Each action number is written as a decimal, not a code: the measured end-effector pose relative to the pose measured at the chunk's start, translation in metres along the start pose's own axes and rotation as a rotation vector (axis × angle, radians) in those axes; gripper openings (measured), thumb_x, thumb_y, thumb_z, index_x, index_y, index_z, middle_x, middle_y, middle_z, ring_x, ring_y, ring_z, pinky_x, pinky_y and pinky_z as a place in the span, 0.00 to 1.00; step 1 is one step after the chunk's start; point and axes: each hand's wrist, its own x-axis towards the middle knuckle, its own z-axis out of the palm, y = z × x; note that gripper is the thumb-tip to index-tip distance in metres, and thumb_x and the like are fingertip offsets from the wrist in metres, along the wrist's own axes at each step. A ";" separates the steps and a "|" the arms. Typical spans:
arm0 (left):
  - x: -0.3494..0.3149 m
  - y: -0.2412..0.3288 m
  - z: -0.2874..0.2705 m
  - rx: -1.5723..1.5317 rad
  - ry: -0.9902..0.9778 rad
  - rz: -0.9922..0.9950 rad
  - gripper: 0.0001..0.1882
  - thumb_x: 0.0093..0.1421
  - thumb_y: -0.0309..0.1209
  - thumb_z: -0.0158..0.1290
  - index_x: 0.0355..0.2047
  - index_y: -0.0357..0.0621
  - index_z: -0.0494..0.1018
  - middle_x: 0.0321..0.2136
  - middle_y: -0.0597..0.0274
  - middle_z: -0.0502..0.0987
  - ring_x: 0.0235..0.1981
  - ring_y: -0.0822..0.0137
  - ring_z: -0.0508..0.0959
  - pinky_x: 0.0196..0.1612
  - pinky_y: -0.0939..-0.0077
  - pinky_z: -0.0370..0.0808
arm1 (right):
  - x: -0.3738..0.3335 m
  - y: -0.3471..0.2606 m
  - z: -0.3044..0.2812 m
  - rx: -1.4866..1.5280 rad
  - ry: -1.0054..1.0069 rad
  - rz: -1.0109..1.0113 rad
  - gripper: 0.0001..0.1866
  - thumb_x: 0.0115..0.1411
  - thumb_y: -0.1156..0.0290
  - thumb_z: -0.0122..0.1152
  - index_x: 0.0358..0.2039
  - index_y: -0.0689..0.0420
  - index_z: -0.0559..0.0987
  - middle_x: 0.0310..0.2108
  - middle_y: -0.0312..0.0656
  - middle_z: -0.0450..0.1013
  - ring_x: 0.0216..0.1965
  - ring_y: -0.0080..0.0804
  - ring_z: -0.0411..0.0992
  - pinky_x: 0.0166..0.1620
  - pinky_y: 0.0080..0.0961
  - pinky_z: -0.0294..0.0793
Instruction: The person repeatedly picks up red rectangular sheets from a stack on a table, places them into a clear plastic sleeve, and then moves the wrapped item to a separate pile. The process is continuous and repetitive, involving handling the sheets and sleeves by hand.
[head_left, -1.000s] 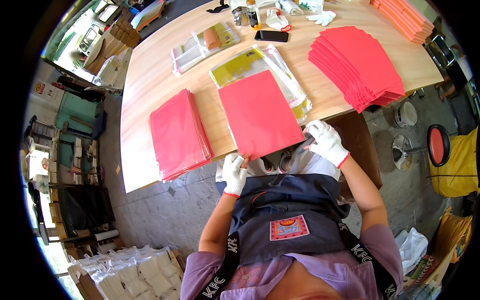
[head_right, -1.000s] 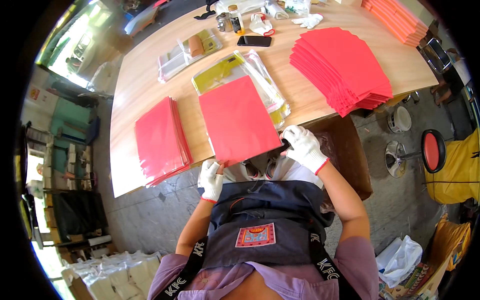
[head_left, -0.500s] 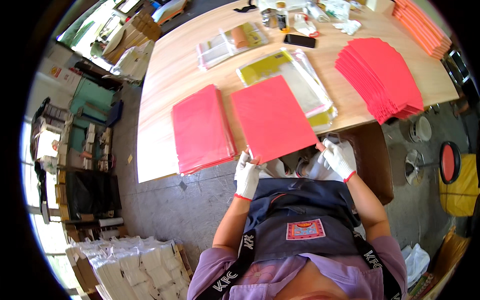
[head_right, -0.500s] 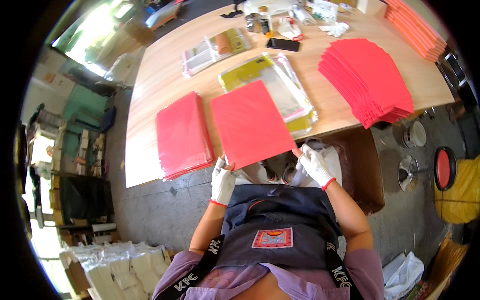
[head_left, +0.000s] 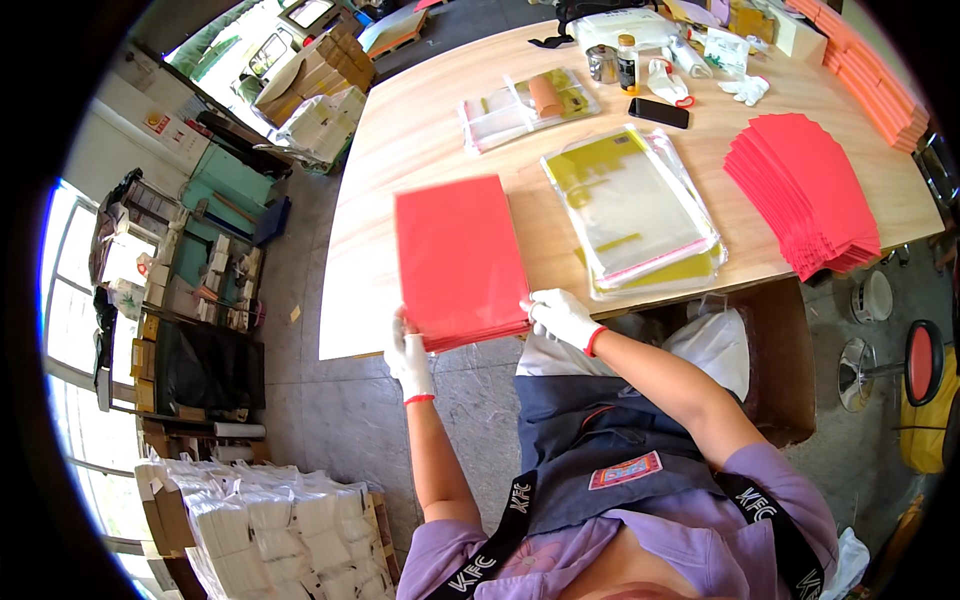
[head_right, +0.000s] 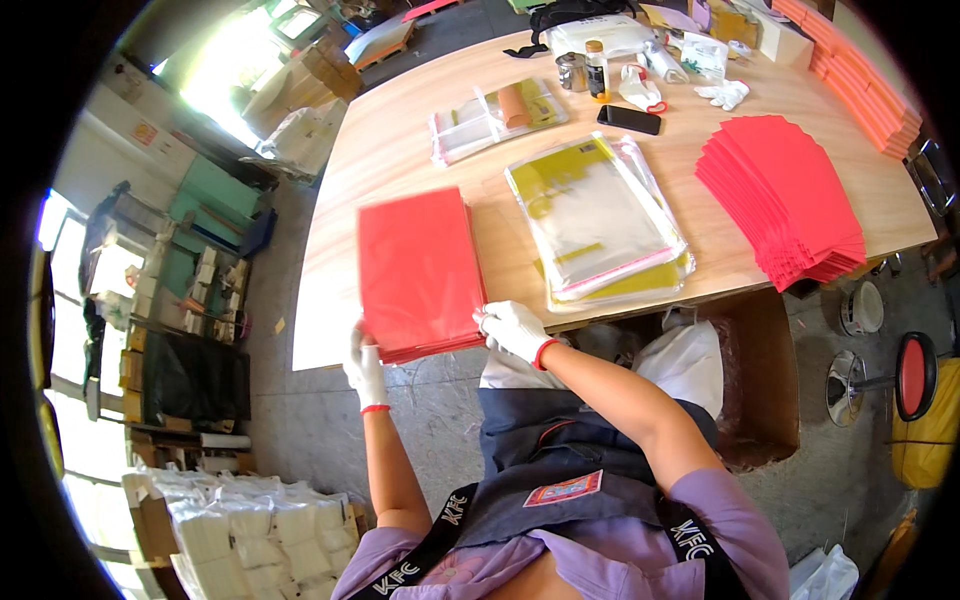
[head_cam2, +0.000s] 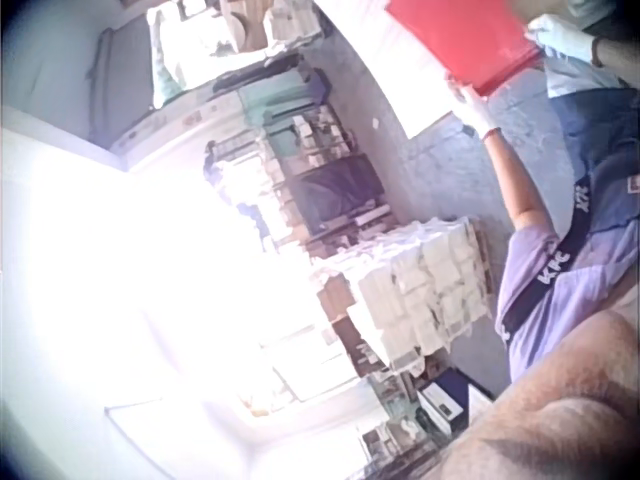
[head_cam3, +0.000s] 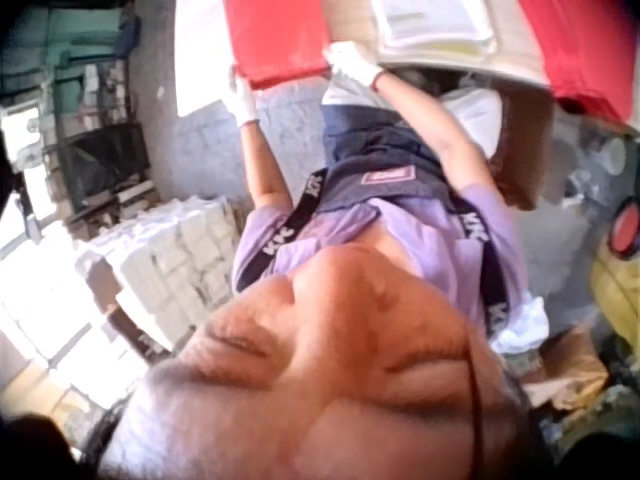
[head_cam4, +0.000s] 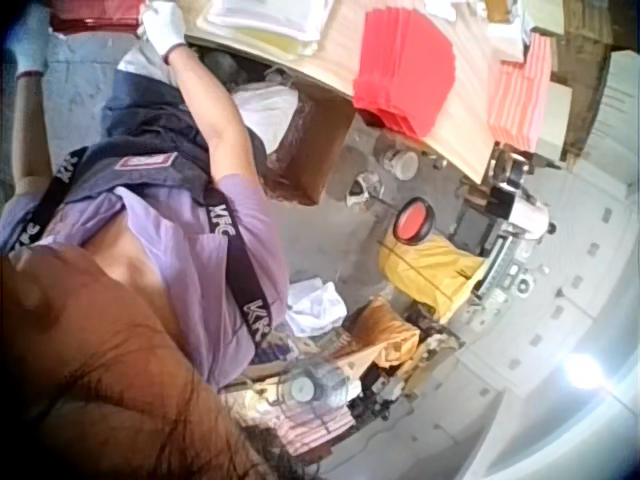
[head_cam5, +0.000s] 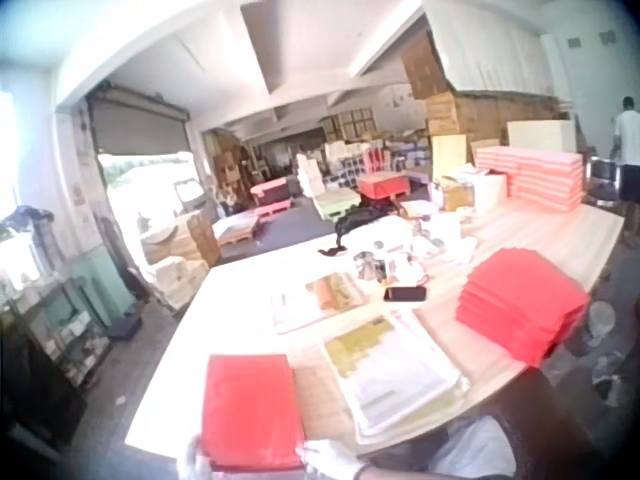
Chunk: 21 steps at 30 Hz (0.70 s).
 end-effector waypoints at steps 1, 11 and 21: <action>-0.001 -0.009 -0.001 0.288 -0.059 -0.032 0.20 0.56 0.29 0.43 0.49 0.41 0.68 0.35 0.48 0.75 0.36 0.59 0.75 0.42 0.71 0.70 | 0.004 0.005 0.003 -0.143 0.011 -0.053 0.25 0.61 0.48 0.44 0.29 0.59 0.76 0.18 0.43 0.73 0.20 0.33 0.72 0.24 0.31 0.70; 0.008 -0.022 0.005 0.139 -0.215 -0.040 0.23 0.58 0.28 0.45 0.54 0.38 0.63 0.44 0.50 0.72 0.37 0.64 0.73 0.41 0.77 0.69 | 0.013 0.008 0.026 -1.006 0.344 -0.393 0.21 0.55 0.50 0.50 0.33 0.57 0.68 0.16 0.42 0.73 0.18 0.37 0.73 0.19 0.35 0.69; 0.007 -0.020 0.004 0.009 -0.278 -0.331 0.32 0.59 0.29 0.48 0.62 0.40 0.51 0.57 0.46 0.62 0.49 0.63 0.71 0.43 0.75 0.71 | -0.114 0.014 -0.133 -0.200 0.536 -0.142 0.09 0.55 0.66 0.52 0.33 0.54 0.76 0.24 0.45 0.74 0.27 0.40 0.74 0.32 0.32 0.71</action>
